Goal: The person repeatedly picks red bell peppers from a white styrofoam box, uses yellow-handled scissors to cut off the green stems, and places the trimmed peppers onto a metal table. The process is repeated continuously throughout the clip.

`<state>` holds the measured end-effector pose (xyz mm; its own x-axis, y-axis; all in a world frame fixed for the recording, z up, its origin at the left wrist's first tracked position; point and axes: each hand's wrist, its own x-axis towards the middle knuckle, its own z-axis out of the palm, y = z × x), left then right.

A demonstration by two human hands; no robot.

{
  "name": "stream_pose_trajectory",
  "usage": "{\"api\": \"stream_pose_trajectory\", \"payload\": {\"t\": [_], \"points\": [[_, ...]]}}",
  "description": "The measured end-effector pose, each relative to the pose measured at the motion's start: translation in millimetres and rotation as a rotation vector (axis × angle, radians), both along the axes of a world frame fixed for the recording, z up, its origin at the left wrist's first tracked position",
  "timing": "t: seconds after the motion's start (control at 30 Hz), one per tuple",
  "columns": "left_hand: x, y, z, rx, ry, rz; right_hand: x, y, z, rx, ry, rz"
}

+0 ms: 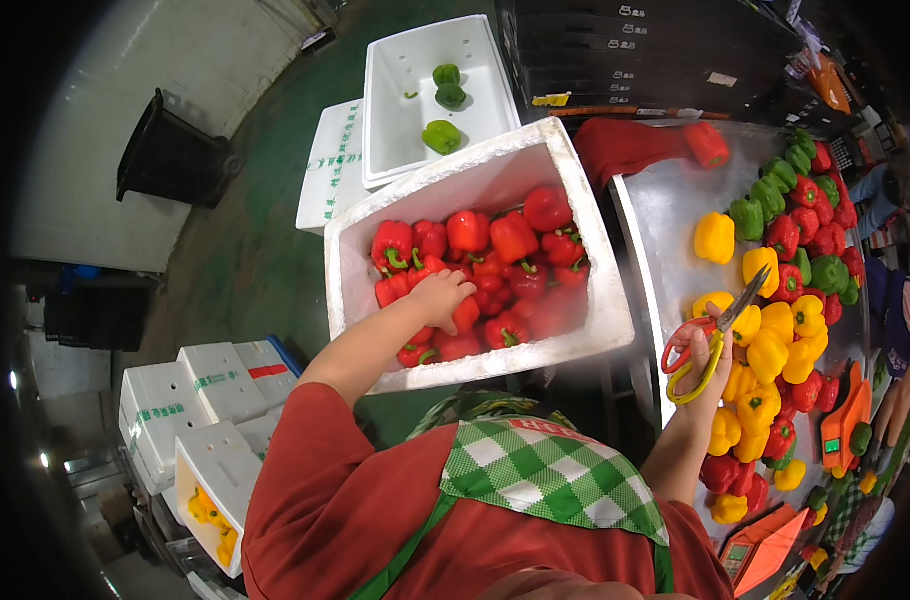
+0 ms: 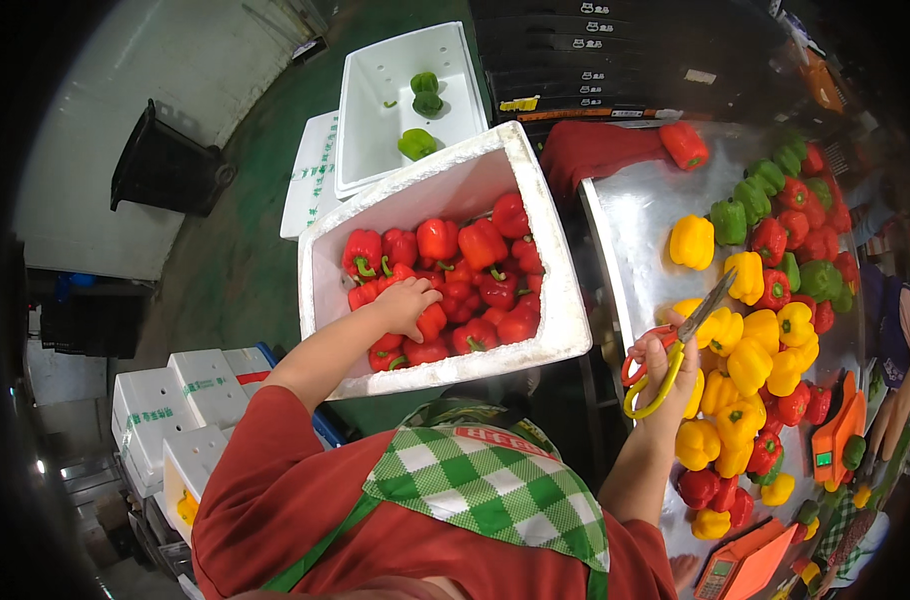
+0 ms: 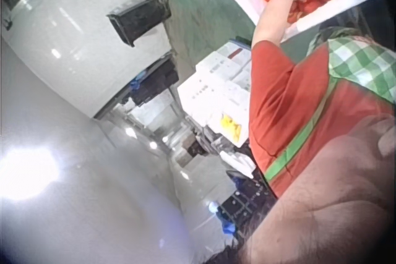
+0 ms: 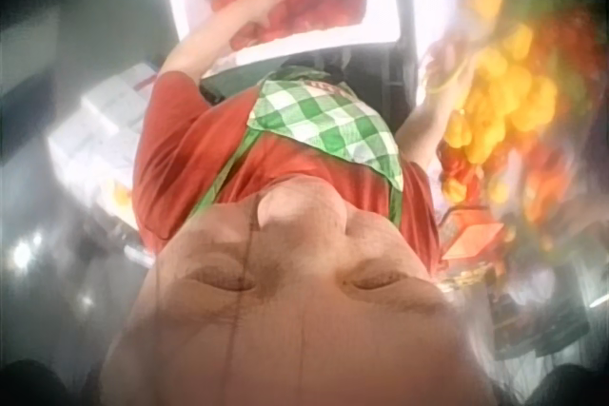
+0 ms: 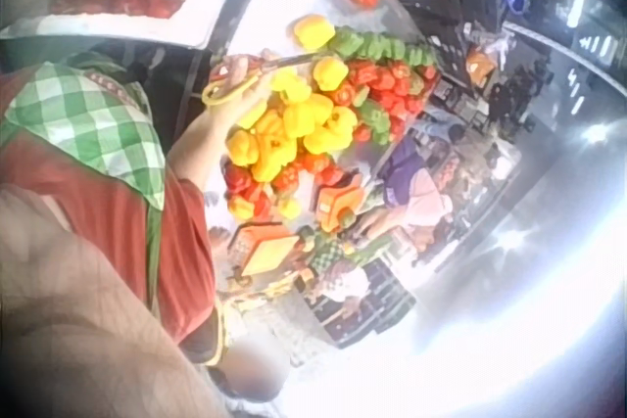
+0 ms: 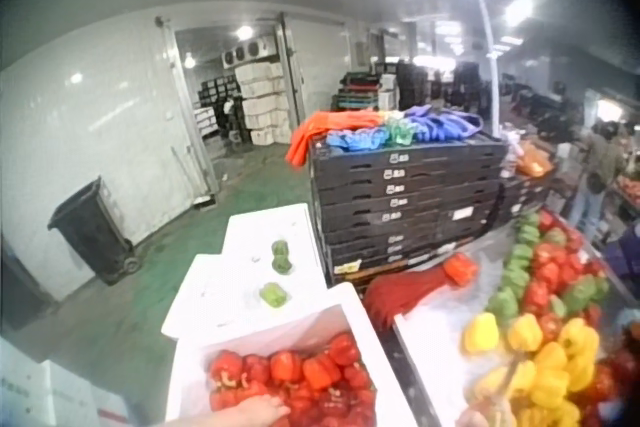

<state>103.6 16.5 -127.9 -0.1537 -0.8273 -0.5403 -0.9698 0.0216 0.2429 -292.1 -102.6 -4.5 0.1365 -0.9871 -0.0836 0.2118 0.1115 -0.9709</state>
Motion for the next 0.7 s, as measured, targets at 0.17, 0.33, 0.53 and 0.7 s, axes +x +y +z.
{"api": "stream_pose_trajectory", "payload": {"t": [0.17,0.33,0.53,0.7], "points": [[8,4,42,-0.411,0.317,0.396,4,4,4,-0.053,-0.003,0.021],[-23,-10,101,-0.696,1.0,0.713,37,12,25,-0.1,-0.01,0.107],[-74,-23,113,-0.381,2.175,0.771,67,18,35,-0.212,0.128,0.366],[-85,-24,104,-0.16,2.326,0.881,79,25,43,-0.194,0.179,0.421]]}}
